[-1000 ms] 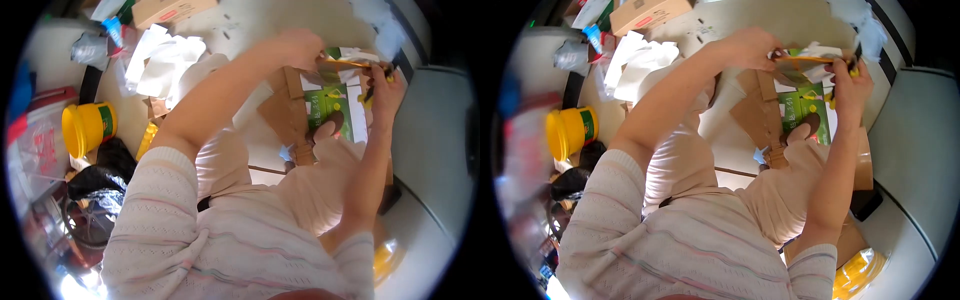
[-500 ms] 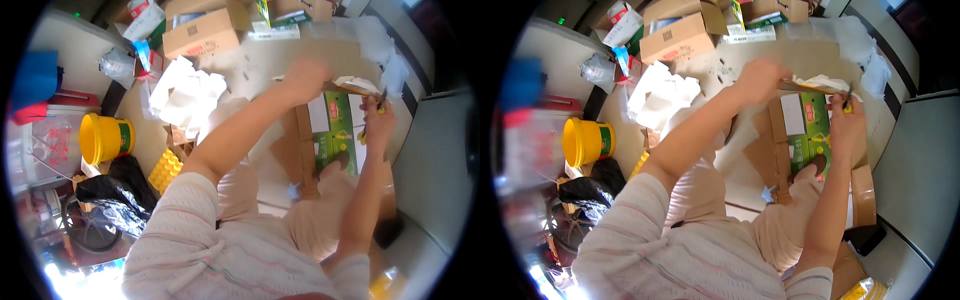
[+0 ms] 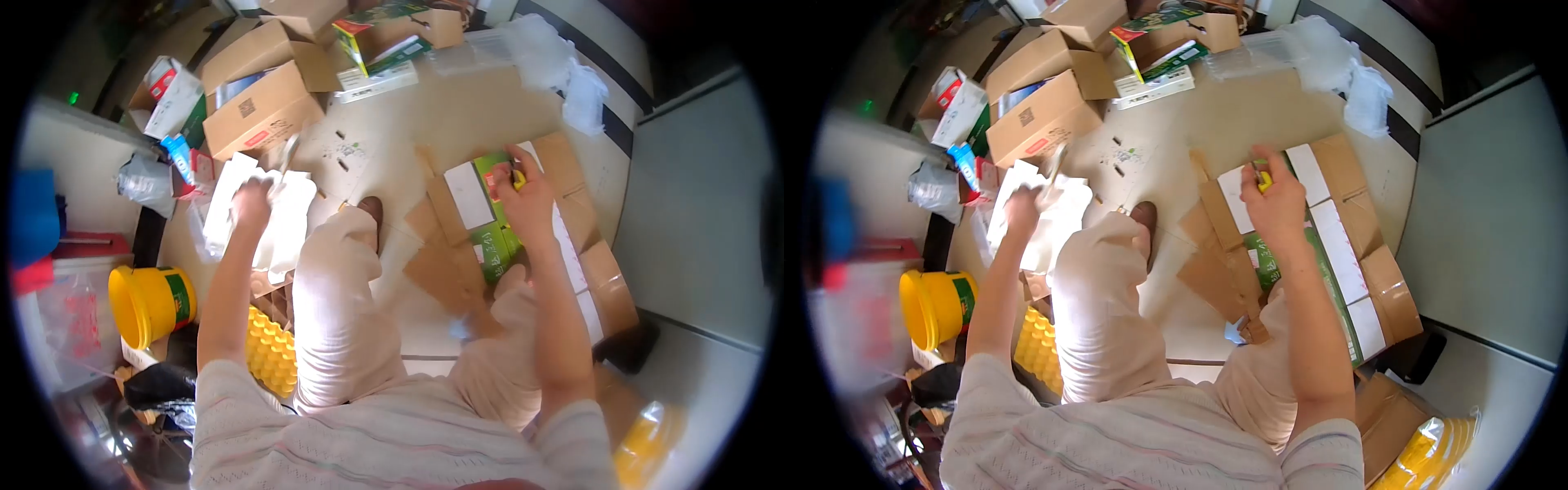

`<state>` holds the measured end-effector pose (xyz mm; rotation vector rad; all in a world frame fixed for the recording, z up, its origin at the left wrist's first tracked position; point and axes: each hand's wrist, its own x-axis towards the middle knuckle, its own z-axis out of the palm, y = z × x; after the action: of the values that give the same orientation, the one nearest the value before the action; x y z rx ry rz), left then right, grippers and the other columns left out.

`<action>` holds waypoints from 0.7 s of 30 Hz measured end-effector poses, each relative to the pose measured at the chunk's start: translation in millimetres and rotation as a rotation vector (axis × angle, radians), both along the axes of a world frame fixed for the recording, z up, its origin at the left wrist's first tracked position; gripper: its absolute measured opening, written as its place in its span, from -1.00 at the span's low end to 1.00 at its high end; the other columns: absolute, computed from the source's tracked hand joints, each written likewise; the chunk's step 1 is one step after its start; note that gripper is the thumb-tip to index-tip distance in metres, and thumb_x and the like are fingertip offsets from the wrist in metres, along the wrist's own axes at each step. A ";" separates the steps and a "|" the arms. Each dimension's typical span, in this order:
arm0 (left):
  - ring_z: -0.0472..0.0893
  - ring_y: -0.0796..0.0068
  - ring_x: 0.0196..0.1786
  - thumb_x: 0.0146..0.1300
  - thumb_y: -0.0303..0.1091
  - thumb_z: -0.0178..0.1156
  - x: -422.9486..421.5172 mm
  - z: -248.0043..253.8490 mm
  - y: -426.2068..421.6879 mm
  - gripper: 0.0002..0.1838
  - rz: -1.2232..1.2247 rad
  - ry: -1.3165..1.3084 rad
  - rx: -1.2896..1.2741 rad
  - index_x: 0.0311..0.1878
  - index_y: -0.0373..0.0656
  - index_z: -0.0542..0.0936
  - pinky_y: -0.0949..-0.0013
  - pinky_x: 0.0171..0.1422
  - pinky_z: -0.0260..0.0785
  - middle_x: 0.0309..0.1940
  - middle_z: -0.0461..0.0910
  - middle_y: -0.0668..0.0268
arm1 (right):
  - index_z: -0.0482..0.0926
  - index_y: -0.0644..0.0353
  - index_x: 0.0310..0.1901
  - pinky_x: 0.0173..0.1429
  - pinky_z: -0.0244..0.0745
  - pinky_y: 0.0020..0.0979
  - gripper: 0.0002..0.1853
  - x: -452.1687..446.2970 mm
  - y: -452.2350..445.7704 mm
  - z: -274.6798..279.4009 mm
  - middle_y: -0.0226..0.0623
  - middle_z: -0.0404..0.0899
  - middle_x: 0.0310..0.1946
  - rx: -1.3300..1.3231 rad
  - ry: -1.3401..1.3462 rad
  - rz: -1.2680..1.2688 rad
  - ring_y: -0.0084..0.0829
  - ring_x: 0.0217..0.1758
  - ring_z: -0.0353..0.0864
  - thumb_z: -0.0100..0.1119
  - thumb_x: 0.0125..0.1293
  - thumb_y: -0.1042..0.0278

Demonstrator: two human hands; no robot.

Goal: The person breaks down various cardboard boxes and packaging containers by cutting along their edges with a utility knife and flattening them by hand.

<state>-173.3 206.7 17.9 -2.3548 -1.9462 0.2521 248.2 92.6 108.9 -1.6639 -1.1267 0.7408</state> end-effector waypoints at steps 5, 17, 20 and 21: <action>0.47 0.25 -0.05 0.14 -0.35 0.05 -85.7 -114.1 -101.5 -0.78 0.298 0.115 -0.304 -0.12 0.04 0.53 0.22 -0.08 0.40 -0.18 0.45 0.26 | 0.46 0.16 -0.03 -0.44 0.41 -0.49 -0.70 -5.7 0.5 -2.9 -0.28 0.52 -0.50 -0.133 -0.103 0.053 -0.53 -0.58 0.51 0.10 0.19 0.39; 0.57 0.24 -0.07 -0.06 -0.17 0.21 -23.9 -94.7 -31.5 -0.66 0.117 0.307 -1.031 -0.18 -0.09 0.61 0.17 0.00 0.42 -0.19 0.60 0.23 | 0.48 0.16 -0.07 -0.35 0.43 -0.48 -0.72 -5.1 12.3 -6.3 -0.25 0.55 -0.49 -0.258 -0.138 0.136 -0.47 -0.49 0.52 0.12 0.14 0.46; 0.58 0.20 -0.17 0.01 -0.18 0.11 11.8 -126.5 27.8 -0.77 -0.041 0.051 -0.764 -0.30 -0.02 0.63 0.15 -0.12 0.44 -0.30 0.60 0.25 | 0.48 0.19 -0.07 -0.34 0.42 -0.52 -0.70 1.6 12.5 -11.4 -0.31 0.55 -0.48 -0.270 -0.163 0.159 -0.54 -0.48 0.51 0.11 0.12 0.53; 0.57 0.19 -0.15 0.03 -0.25 0.08 38.9 -121.7 50.3 -0.79 0.016 0.049 -0.745 -0.29 0.00 0.62 0.16 -0.10 0.43 -0.27 0.60 0.24 | 0.47 0.20 -0.06 -0.34 0.42 -0.53 -0.70 3.1 13.0 -7.4 -0.32 0.55 -0.48 -0.292 -0.148 0.150 -0.56 -0.47 0.51 0.10 0.11 0.54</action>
<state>-134.4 257.0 -103.9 -2.6719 -2.0959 1.2074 251.3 105.6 101.5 -1.9187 -1.3070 0.9248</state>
